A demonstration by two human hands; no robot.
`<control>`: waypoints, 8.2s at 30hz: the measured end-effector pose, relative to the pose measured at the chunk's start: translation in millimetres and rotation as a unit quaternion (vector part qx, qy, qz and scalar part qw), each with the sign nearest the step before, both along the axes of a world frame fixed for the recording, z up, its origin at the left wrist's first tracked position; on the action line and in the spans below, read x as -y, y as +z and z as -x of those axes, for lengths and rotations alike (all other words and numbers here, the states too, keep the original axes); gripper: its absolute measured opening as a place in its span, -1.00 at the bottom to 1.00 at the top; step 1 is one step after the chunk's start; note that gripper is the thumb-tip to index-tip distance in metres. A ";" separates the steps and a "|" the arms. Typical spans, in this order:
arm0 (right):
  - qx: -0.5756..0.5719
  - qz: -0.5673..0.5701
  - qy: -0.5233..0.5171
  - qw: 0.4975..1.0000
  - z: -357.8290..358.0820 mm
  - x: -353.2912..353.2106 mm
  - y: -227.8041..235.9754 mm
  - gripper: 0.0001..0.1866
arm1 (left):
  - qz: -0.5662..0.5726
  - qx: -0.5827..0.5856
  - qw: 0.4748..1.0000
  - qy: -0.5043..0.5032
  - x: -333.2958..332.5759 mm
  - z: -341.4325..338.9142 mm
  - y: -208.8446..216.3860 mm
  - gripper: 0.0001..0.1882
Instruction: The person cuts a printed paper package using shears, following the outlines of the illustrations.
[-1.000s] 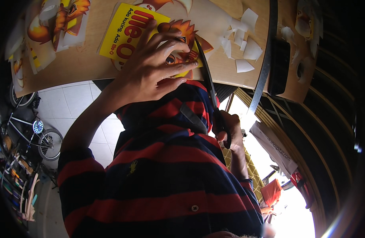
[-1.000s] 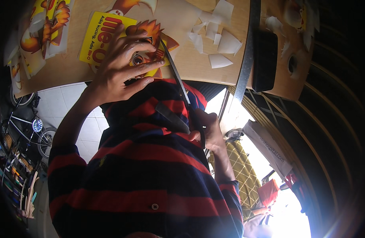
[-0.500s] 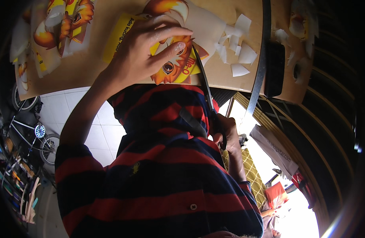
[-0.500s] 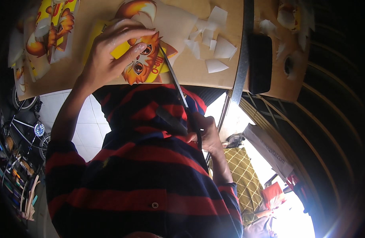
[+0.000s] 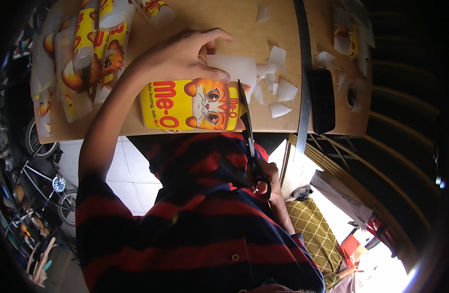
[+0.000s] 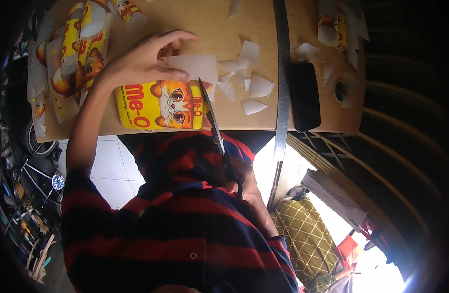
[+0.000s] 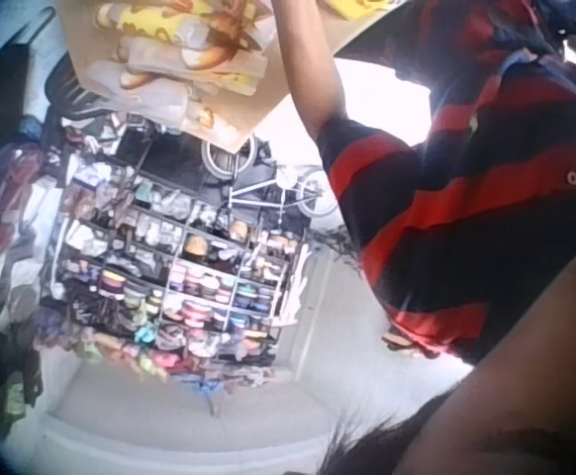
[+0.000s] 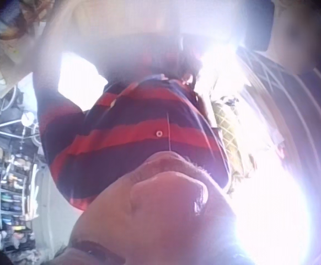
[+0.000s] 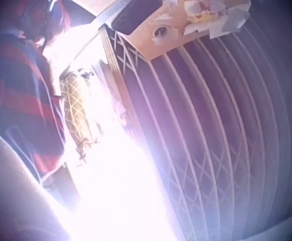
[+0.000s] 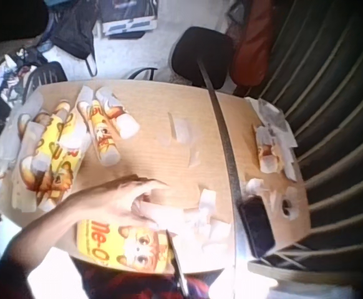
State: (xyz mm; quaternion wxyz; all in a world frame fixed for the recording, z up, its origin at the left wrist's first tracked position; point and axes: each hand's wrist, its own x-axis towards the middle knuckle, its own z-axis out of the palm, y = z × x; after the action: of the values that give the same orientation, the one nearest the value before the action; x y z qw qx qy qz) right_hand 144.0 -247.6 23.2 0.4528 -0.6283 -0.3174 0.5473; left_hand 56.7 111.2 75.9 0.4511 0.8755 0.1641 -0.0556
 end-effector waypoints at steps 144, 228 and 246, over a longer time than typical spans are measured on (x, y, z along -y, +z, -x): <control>0.062 0.041 -0.205 0.976 13.7 -103.4 40.2 -0.81 | -0.081 -0.082 0.936 0.332 67.3 136.2 -2.0 -0.58; 0.010 0.051 -0.011 0.999 40.9 -32.4 28.8 -0.06 | -0.338 0.079 0.937 0.044 37.5 28.9 -53.1 -0.06; 0.029 0.056 -0.002 0.998 38.1 -35.0 32.2 -0.06 | -0.357 0.074 0.930 0.043 37.5 27.8 -53.6 -0.07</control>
State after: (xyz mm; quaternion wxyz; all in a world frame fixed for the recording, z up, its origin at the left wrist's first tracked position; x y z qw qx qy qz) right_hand 105.9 -212.6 55.4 0.4084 -0.6686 -0.2980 0.5453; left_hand 28.9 73.6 22.2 0.1216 0.9725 0.1763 0.0910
